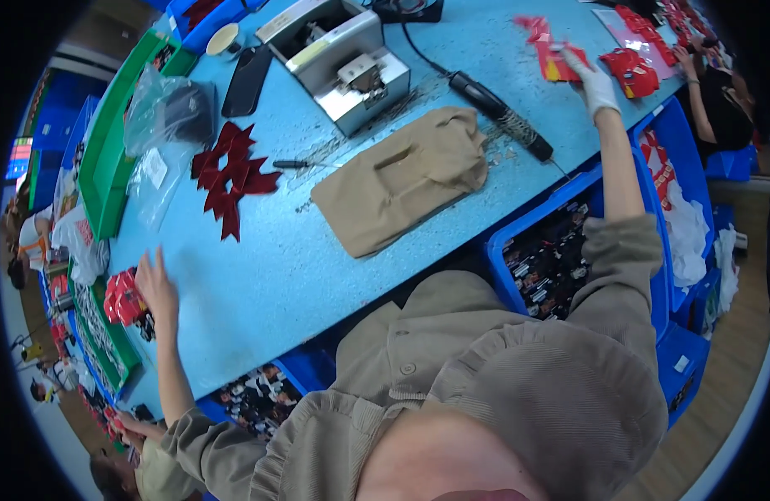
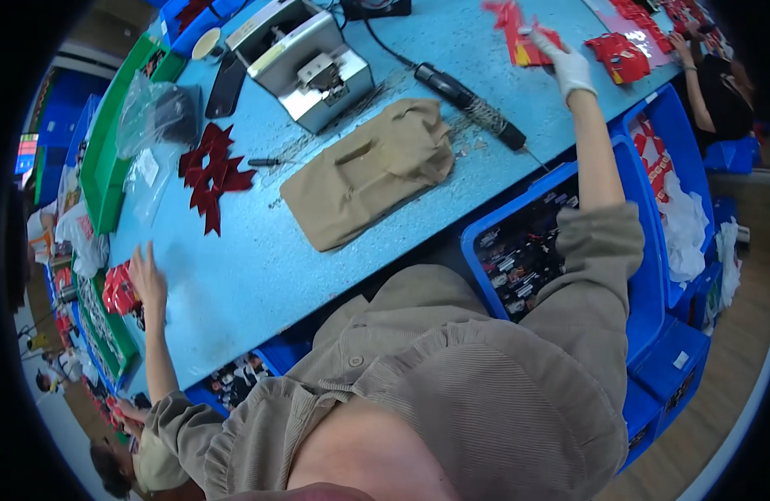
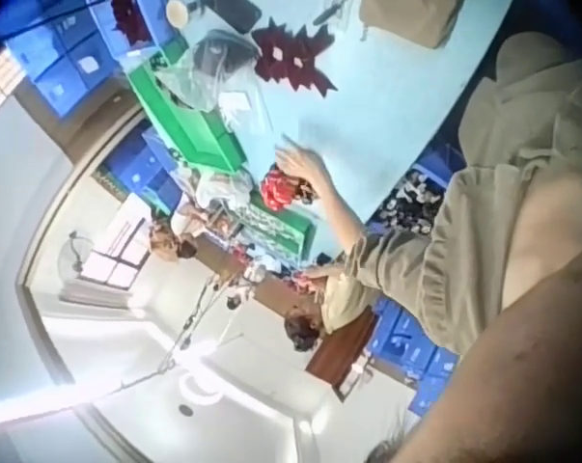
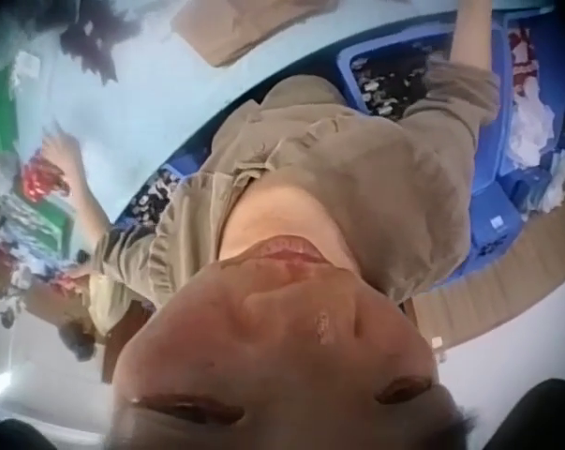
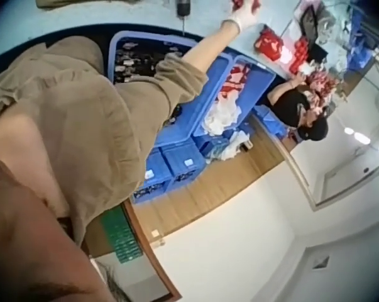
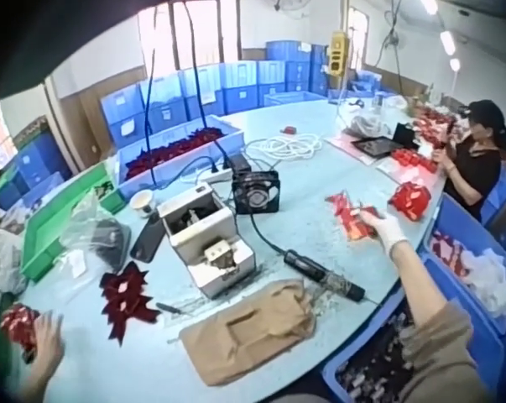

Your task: Assemble toy trucks by attaching bodies to chassis and fastening screws using a power screwdriver.

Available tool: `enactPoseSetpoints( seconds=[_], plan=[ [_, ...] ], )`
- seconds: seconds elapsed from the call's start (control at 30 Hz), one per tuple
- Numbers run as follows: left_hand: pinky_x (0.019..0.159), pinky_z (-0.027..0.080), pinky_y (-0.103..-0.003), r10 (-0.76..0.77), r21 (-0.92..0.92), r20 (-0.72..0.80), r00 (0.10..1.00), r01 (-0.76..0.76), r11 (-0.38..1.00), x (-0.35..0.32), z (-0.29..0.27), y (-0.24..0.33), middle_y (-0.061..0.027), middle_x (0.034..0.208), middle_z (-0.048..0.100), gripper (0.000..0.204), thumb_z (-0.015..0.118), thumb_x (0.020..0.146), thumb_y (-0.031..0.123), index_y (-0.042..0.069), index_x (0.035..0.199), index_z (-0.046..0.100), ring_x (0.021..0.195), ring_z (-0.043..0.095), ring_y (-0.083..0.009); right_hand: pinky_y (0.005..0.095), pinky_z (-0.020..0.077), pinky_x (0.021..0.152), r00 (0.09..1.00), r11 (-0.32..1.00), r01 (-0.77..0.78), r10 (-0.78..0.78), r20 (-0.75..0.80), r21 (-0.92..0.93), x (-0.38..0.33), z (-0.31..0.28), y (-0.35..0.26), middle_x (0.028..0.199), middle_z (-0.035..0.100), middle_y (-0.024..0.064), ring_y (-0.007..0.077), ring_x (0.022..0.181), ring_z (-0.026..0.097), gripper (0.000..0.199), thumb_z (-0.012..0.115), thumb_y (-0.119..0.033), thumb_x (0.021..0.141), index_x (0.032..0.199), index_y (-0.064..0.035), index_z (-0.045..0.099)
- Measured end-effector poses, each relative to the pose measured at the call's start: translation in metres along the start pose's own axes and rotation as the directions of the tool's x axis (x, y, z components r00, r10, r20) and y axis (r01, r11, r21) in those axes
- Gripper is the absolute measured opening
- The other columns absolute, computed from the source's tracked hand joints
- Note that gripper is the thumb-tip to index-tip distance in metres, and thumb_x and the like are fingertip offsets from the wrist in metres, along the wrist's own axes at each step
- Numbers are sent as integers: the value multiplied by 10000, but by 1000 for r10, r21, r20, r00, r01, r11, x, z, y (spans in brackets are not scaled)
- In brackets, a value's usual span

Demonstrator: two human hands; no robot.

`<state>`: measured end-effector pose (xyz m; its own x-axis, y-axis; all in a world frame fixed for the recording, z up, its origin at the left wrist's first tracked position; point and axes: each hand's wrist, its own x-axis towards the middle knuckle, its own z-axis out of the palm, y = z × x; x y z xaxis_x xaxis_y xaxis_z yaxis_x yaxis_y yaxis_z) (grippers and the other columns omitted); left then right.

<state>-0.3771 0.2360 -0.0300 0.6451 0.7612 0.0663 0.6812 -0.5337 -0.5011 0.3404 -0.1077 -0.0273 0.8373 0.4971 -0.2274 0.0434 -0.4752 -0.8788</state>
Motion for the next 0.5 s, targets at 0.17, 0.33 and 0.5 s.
enactPoseSetpoints(
  seconds=[0.17, 0.33, 0.5],
  plan=[
    [951, 392, -365, 56, -940, -325, 944, -329, 88, 55, -170, 212, -142, 1258, 473, 707, 760, 692, 136, 40, 1287, 391, 1139, 477, -262, 368, 434, 933, 902, 649, 146, -398, 169, 746, -113, 66, -37, 1166, 543, 109, 203, 1084, 526, 444, 625, -263, 842, 1186, -14, 497],
    [896, 442, -371, 9, -679, -259, 966, -175, -713, 55, -221, 302, -143, 1214, 507, 754, 774, 675, 156, 22, 1289, 359, 1082, 526, -255, 305, 441, 602, 786, 751, 512, -606, 126, 418, -202, 80, -87, 824, 546, 89, 183, 666, 518, 490, 599, -484, 781, 935, -25, 527],
    [854, 467, -368, 64, -951, -226, 972, -206, -233, 75, -220, 312, -145, 1127, 553, 680, 737, 712, 187, 5, 1261, 379, 1015, 566, -261, 363, 492, 823, 866, 778, 392, -133, -482, 491, -143, -14, 92, 1004, 603, 114, 237, 911, 611, 374, 646, -171, 793, 1086, 35, 539]
  ],
)
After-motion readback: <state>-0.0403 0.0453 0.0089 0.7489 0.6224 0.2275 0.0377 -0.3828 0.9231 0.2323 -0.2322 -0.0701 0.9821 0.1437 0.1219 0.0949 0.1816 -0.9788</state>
